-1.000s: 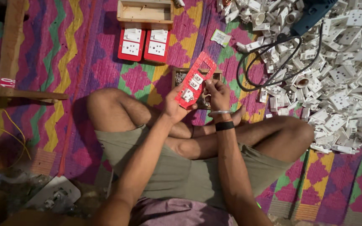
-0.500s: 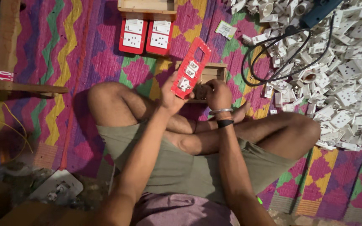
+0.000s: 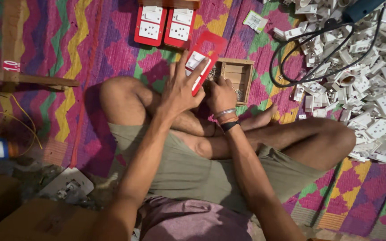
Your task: The person sits on a colorful mat and assembles electrical outlet components. They insert white plastic outlet pieces into red and orange plastic frames, then secure them with small metal screws from a wooden box. The person handles the components one at a time, placing finished units into a wooden tray.
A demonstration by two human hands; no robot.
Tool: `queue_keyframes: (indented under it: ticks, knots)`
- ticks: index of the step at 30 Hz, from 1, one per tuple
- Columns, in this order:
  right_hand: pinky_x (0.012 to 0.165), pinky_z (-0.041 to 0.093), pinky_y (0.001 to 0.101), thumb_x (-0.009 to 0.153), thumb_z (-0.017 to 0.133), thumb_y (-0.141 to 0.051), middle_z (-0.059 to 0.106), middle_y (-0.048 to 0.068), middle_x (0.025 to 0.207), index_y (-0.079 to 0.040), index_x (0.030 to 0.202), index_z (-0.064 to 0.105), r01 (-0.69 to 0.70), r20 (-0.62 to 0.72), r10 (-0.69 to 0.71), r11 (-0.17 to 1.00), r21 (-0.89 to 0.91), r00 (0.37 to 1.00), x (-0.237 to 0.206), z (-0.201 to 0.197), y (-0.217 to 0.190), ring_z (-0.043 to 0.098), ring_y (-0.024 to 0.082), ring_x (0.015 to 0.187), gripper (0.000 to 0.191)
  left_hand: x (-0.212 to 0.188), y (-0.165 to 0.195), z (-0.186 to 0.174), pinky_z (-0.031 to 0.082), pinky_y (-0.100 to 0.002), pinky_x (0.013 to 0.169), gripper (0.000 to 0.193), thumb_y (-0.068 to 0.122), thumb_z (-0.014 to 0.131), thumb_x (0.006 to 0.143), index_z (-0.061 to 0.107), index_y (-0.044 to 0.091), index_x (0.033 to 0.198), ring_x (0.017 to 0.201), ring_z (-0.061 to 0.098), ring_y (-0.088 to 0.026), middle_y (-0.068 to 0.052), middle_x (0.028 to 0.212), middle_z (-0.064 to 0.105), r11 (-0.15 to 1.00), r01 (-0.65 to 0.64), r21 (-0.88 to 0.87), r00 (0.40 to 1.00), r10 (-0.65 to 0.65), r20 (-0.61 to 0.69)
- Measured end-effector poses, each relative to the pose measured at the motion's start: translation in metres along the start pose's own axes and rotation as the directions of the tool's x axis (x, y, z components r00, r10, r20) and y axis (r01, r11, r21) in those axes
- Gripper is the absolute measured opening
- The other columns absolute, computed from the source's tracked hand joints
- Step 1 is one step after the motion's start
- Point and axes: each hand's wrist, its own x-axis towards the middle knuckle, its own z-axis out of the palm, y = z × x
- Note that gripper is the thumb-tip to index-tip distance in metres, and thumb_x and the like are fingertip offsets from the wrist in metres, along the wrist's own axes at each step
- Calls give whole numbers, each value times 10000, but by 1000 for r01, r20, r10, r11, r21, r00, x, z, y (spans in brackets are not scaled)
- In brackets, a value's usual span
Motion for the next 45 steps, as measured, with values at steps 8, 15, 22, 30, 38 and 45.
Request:
queue_keyframes:
  ticks: [8, 15, 22, 30, 38, 45]
  knots:
    - [753, 541, 460, 843, 736, -131, 731, 94, 848, -136, 880, 815, 6, -29, 1, 972, 235, 1000, -2, 3, 19, 672, 325, 816, 88, -2, -1, 12, 451, -586, 1020, 1012, 235, 813, 679, 335, 101, 1561, 1234, 451, -468, -263, 1463, 402, 996, 89, 26, 996, -89, -1]
    - [641, 562, 266, 862, 834, -166, 759, 88, 810, -9, 919, 774, -261, 2, 324, 757, 599, 946, -6, 10, 29, 706, 129, 690, 177, -4, -5, 18, 373, -617, 991, 1181, 259, 863, 642, 198, 94, 1605, 1287, 429, -453, -256, 1476, 368, 986, 100, 135, 995, -102, 13]
    - [529, 467, 259, 948, 654, -57, 670, 71, 751, -52, 845, 618, -321, 175, 464, 256, 912, 868, -7, 13, 32, 598, 116, 610, 110, -3, -9, 30, 382, -608, 1028, 1202, 72, 800, 616, 158, 76, 1632, 1340, 435, -420, -191, 1598, 331, 956, 138, 258, 981, -169, 98]
    - [529, 565, 313, 913, 605, 44, 702, 151, 770, -17, 732, 522, -153, 101, 399, 100, 983, 911, -1, -14, 27, 682, 179, 626, 209, -5, -9, 30, 364, -649, 1021, 1204, 63, 798, 587, 165, 67, 1611, 1303, 433, -450, -204, 1556, 333, 988, 93, 124, 994, -100, 49]
    - [709, 638, 279, 978, 625, 35, 730, 110, 953, 9, 1190, 653, -237, 124, 286, 405, 883, 950, 10, -48, 7, 751, 172, 821, 215, -4, 3, 31, 372, -613, 987, 1173, 32, 767, 591, 193, 92, 1612, 1220, 481, -408, -190, 1527, 388, 992, 46, 120, 989, -63, 135]
    - [702, 587, 240, 983, 710, -3, 765, 92, 945, 44, 1062, 699, -138, -99, 271, 729, 670, 957, 9, -53, 16, 747, 136, 824, 93, -7, 7, 36, 395, -573, 969, 1127, 7, 741, 647, 191, 67, 1628, 1248, 486, -401, -185, 1526, 397, 994, -39, 102, 987, 22, 159]
